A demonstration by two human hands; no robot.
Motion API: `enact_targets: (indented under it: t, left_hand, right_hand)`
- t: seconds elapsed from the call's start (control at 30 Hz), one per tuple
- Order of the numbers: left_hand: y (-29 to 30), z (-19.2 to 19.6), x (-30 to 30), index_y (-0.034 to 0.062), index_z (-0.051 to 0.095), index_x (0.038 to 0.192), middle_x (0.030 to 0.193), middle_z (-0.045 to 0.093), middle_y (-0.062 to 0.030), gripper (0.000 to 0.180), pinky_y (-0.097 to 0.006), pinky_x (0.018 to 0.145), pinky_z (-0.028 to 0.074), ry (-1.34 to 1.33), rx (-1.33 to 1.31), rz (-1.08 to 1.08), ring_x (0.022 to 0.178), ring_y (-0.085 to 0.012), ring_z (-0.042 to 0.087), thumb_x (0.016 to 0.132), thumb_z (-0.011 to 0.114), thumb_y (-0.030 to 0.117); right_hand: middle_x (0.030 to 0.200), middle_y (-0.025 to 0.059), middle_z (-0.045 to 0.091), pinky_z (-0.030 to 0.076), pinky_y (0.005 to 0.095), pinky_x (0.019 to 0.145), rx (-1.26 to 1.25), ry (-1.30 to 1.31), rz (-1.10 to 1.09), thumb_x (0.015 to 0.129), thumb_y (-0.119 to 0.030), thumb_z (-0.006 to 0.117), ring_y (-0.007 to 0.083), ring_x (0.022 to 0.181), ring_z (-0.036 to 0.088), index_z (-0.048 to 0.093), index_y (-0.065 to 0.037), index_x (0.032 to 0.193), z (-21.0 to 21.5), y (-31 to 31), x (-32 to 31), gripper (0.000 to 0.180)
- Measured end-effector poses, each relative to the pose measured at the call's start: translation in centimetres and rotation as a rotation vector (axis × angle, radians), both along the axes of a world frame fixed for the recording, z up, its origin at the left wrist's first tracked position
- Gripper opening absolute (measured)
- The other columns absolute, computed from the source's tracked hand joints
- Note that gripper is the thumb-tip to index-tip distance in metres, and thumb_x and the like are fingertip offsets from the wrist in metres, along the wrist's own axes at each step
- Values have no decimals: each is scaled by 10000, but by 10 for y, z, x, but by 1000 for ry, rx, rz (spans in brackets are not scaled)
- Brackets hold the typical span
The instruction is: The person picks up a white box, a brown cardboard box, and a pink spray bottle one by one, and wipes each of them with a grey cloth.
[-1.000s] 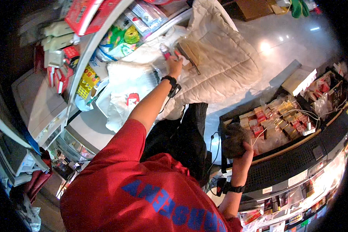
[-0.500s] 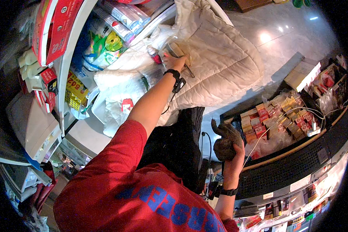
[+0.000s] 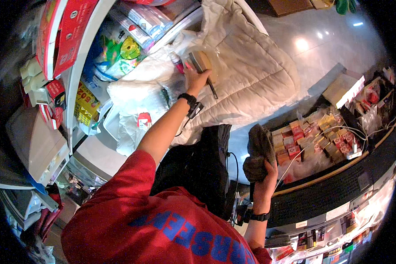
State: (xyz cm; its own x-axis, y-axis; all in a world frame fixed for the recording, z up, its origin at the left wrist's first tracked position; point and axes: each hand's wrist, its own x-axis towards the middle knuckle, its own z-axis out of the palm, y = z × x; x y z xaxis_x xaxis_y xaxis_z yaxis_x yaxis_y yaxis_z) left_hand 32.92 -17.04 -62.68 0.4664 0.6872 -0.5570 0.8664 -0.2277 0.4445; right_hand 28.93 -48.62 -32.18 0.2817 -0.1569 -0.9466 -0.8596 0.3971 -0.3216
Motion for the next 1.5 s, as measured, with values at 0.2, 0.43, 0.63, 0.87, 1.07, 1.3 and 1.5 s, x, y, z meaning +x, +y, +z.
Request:
enact_targets:
  t: [0.2,0.43,0.63,0.87,1.07,1.3,1.5]
  left_hand:
    - [15,-6,-15,-83,289,1375,1337,430,-304,1111,-493,997,440,-33,30,95,1232,-455,474,623,875,488]
    - [11,-22,-10,-52,301,1392,1346,375,-250,1156,-513,1073,316,-114,276,23,1268,-441,363,628,871,600]
    - [3,-74,-33,-39,274,1385,1297,390,-216,1101,-499,1065,323,-384,189,294,1266,-356,402,657,914,484]
    - [1,-64,-35,-35,357,1356,1247,513,-182,899,-378,898,481,-423,-211,422,1130,-259,567,773,852,437]
    - [11,-45,-32,-10,519,1208,1152,597,-159,662,-393,898,460,-332,-225,282,1054,-273,587,786,832,394]
    - [22,-22,-20,39,585,987,943,653,-156,344,-423,760,485,-226,140,71,865,-331,639,769,811,181]
    - [23,-6,-23,21,591,960,914,658,-164,303,-403,752,490,-373,-8,249,836,-334,643,790,797,164]
  right_hand:
    - [1296,105,606,533,408,947,-33,5,18,934,-95,545,258,1137,631,510,-30,1379,-1,20,14,452]
    - [1286,113,613,547,419,921,-79,6,76,936,-89,556,259,1132,637,523,-37,1365,-11,20,13,434]
    - [1403,127,531,456,434,1052,-21,22,105,947,-121,563,278,1262,547,447,-55,1454,-13,16,11,524]
    - [1413,130,527,454,437,1056,-3,16,120,952,-147,574,279,1268,546,431,-49,1463,-24,14,6,540]
    - [1417,123,528,459,436,1045,-6,26,133,954,-172,590,274,1264,549,449,-44,1447,-25,20,9,528]
    - [1384,103,544,465,424,1033,-3,21,161,965,-181,568,252,1245,556,467,-54,1437,-24,27,14,499]
    - [1382,108,548,476,411,1017,4,-9,170,954,-174,582,249,1239,557,475,-56,1432,-31,27,13,504]
